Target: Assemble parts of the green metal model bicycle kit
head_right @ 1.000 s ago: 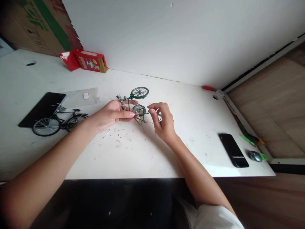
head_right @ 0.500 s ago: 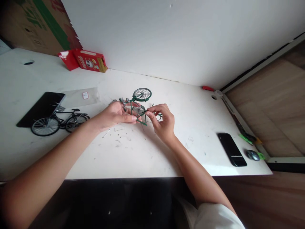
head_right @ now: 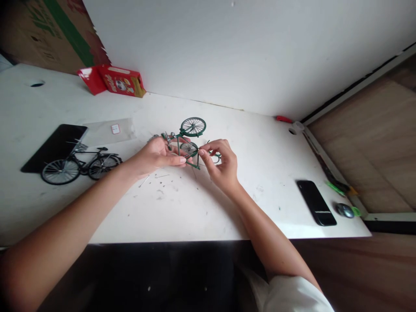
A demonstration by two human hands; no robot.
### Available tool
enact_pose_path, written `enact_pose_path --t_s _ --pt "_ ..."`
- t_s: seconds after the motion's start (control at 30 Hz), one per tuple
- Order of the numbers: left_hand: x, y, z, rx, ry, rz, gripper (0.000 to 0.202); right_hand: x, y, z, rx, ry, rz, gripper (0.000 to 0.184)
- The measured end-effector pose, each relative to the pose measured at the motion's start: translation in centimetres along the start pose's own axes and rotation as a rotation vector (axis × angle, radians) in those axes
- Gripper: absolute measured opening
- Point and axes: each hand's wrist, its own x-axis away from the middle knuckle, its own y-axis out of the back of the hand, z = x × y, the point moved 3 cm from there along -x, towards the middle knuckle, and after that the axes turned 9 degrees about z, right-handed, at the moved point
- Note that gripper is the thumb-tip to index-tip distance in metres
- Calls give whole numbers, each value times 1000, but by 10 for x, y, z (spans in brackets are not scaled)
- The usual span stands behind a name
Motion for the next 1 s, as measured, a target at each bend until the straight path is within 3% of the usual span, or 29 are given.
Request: enact_pose_path --t_s 0.37,0.67,1.0 --pt "0 1 2 17 -32 -33 71 1 -1 -1 -20 -25 -6 13" --pt "0 1 2 21 -39 26 67 2 1 -1 -143 -66 -23 32" --pt "-4 3 6 94 -34 58 49 2 1 -2 -72 36 5 12"
